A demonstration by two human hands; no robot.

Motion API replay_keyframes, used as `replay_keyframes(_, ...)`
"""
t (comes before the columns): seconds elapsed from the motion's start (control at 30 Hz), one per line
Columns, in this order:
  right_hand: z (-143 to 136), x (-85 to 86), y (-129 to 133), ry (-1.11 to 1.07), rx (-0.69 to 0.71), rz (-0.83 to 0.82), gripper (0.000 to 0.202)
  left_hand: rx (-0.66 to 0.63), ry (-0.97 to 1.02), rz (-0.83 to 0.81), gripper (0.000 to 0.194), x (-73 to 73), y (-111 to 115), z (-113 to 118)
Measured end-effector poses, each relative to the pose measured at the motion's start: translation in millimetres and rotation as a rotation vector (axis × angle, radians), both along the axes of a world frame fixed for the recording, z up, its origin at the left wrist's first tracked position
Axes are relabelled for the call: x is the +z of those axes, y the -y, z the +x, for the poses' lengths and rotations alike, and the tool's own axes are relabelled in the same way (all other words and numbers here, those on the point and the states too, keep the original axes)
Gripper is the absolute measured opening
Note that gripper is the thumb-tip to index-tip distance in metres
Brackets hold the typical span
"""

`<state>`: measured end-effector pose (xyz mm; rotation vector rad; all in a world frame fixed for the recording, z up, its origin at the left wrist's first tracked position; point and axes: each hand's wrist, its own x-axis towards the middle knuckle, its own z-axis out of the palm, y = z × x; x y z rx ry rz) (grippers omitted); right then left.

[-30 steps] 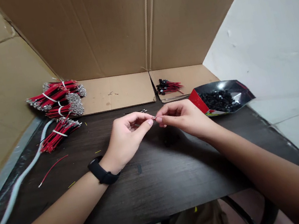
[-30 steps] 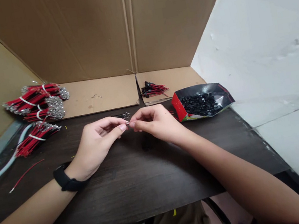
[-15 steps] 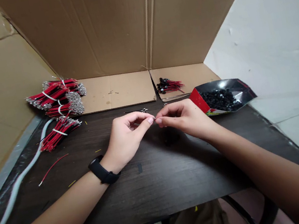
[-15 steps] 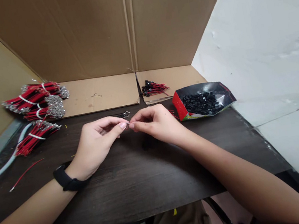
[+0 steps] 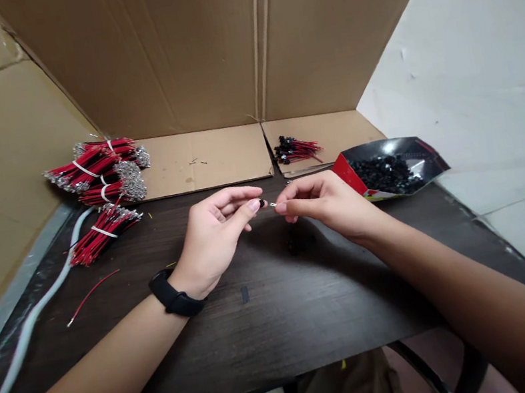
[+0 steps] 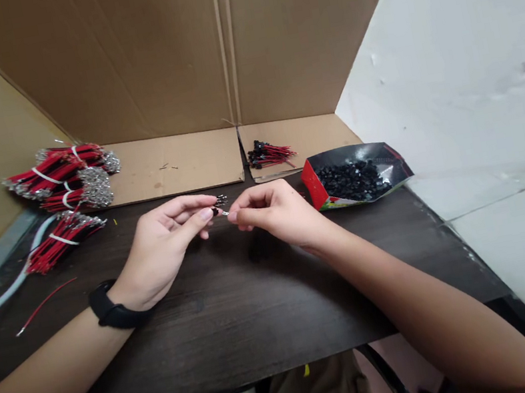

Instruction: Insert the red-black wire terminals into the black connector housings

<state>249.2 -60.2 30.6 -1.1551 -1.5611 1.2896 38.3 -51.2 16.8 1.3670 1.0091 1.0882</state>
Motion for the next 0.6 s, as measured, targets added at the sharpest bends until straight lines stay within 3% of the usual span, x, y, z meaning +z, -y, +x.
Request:
replay_keyframes(0.2, -2.3, 0.2, 0.2, -0.013, 0.008, -0.029, 0.010, -0.024, 0.014, 0.006, 0.025, -2.9, -0.3, 1.8)
replay_keyframes(0.6, -3.5, 2.7, 2.9, -0.043, 0.009, -0.057, 0.009, -0.128, 0.183, -0.190, 0.026, -7.5, -1.3, 0.1)
